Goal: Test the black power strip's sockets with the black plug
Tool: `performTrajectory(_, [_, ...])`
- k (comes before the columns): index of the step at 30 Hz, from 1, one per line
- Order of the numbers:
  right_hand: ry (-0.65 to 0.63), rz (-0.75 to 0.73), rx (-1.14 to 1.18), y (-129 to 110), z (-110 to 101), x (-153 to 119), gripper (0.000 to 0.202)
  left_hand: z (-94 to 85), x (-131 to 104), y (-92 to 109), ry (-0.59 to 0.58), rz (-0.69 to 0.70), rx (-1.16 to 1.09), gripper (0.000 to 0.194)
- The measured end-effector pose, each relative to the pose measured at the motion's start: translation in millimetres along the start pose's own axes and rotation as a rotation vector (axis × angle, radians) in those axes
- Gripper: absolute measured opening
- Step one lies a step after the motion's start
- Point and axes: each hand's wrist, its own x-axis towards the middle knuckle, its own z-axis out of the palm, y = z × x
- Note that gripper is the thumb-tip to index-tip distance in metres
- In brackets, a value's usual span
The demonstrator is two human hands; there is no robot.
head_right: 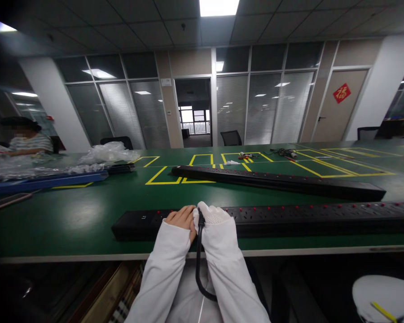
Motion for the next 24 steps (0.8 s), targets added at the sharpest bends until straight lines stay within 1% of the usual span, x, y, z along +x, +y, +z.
performTrajectory(3, [0.002,0.01,0.01,-1.3,-1.8,0.6,0.032,1.1,-1.1,-1.2,0.004,0.019,-0.002,0.036])
performTrajectory(7, [-0.037,0.013,0.001,-3.1,-6.2,0.6,0.031,-0.1,-1.9,-1.6,-0.007,0.013,-0.029,0.037])
performTrajectory(11, [-0.022,0.029,0.012,-4.8,-8.2,1.3,0.031,-1.2,-2.0,-1.4,-0.019,0.018,-0.04,0.038])
performTrajectory(14, [-0.034,0.044,0.008,-5.0,-7.5,1.6,0.03,-2.8,-1.8,-0.9,-0.025,0.026,-0.035,0.038])
performTrajectory(19, [-0.031,0.012,0.035,-2.1,-3.8,0.2,0.031,-8.0,-1.1,0.6,-0.026,0.037,-0.038,0.038])
performTrajectory(24, [-0.027,0.008,0.027,-0.8,-1.9,-0.5,0.03,-10.1,-1.3,-0.2,-0.062,0.045,-0.061,0.043])
